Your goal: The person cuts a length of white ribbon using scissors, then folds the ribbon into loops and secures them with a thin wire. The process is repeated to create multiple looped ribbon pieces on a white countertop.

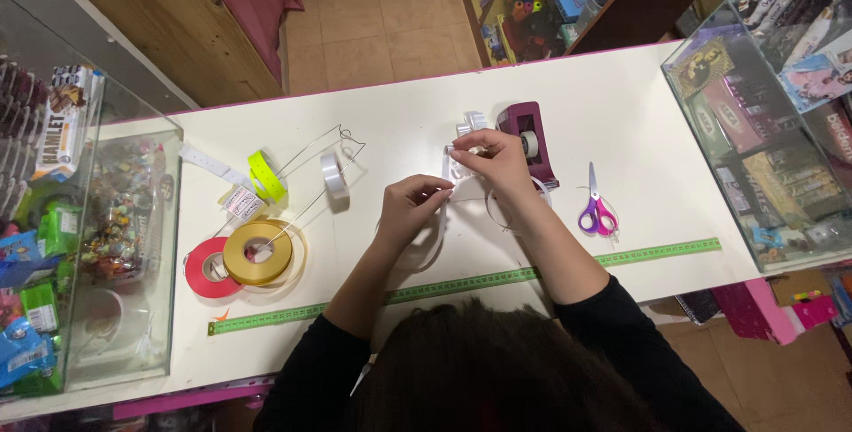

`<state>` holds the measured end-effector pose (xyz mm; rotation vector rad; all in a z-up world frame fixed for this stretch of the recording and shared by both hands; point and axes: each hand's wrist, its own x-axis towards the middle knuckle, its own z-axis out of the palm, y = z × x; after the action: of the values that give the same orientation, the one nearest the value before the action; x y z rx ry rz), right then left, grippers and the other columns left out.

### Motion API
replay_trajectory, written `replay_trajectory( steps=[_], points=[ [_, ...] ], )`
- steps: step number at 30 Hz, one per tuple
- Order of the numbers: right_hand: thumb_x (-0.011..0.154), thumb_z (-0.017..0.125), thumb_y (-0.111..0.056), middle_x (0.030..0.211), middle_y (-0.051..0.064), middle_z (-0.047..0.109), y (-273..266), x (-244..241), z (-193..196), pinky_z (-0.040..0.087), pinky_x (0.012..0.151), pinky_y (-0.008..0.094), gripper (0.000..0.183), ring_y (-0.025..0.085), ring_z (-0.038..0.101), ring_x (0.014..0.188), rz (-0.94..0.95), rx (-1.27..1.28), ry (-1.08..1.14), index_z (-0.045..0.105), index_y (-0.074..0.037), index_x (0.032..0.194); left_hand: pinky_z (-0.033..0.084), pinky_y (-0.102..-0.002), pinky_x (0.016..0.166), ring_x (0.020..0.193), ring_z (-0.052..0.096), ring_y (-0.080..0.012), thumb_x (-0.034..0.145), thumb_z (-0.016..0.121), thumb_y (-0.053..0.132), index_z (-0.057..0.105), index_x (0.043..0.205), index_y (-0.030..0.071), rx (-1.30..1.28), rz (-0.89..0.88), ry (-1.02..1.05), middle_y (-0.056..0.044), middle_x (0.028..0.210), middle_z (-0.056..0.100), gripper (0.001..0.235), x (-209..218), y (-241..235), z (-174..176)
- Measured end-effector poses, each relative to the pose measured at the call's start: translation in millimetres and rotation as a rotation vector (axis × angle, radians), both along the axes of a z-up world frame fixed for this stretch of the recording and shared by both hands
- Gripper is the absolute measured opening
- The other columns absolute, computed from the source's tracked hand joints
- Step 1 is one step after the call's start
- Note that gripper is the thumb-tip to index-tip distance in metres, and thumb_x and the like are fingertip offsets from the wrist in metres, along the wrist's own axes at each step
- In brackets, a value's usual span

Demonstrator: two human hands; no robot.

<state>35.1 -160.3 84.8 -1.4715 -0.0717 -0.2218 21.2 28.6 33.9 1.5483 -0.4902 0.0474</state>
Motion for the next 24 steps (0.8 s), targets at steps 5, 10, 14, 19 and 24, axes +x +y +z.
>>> replay_trajectory(
  steps=[5, 10, 14, 19, 24],
  points=[
    [0.077, 0.088, 0.003, 0.086, 0.010, 0.078, 4.0, 0.3, -14.7, 0.059, 0.066, 0.018, 0.022, 0.008, 0.071, 0.076, -0.055, 0.052, -0.003, 0.076, 0.000, 0.095, 0.060, -0.027, 0.063, 0.074, 0.070, -0.0138, 0.089, 0.080, 0.006, 0.080, 0.100, 0.002, -0.035, -0.068, 0.173, -0.012, 0.085, 0.076, 0.011, 1.9, -1.6, -3.1],
    [0.078, 0.086, 0.010, 0.084, 0.015, 0.076, 9.8, -0.1, -22.5, 0.058, 0.064, 0.021, 0.022, 0.013, 0.072, 0.077, -0.036, 0.124, -0.063, 0.067, 0.002, 0.088, 0.058, -0.031, 0.063, 0.075, 0.066, -0.0169, 0.092, 0.079, 0.013, 0.078, 0.091, 0.000, 0.004, -0.098, 0.269, -0.015, 0.082, 0.075, 0.013, 0.6, -1.7, 3.1],
    [0.079, 0.083, 0.011, 0.084, 0.017, 0.076, 10.9, 1.0, -34.7, 0.060, 0.065, 0.024, 0.021, 0.015, 0.073, 0.076, 0.008, 0.087, -0.029, 0.065, 0.004, 0.086, 0.059, -0.028, 0.063, 0.078, 0.068, -0.0162, 0.093, 0.080, 0.014, 0.072, 0.093, 0.001, -0.072, 0.006, 0.327, -0.014, 0.087, 0.074, 0.016, 18.8, 2.1, -19.8],
    [0.079, 0.084, 0.012, 0.085, 0.021, 0.075, 16.6, 1.8, -57.1, 0.065, 0.069, 0.032, 0.025, 0.020, 0.076, 0.077, 0.053, 0.157, 0.009, 0.061, 0.005, 0.087, 0.059, -0.026, 0.063, 0.074, 0.067, -0.0129, 0.091, 0.081, 0.013, 0.073, 0.092, 0.002, -0.013, 0.001, 0.361, -0.011, 0.081, 0.074, 0.014, 21.7, 4.0, -37.1],
    [0.082, 0.081, 0.014, 0.085, 0.027, 0.073, 9.5, 6.2, -60.7, 0.068, 0.064, 0.043, 0.028, 0.027, 0.076, 0.075, 0.035, 0.176, -0.009, 0.055, 0.008, 0.090, 0.059, -0.020, 0.064, 0.071, 0.066, -0.0090, 0.087, 0.083, 0.004, 0.071, 0.102, -0.002, -0.177, 0.023, 0.447, -0.006, 0.080, 0.067, 0.020, 6.1, -2.1, -1.5]
  ],
)
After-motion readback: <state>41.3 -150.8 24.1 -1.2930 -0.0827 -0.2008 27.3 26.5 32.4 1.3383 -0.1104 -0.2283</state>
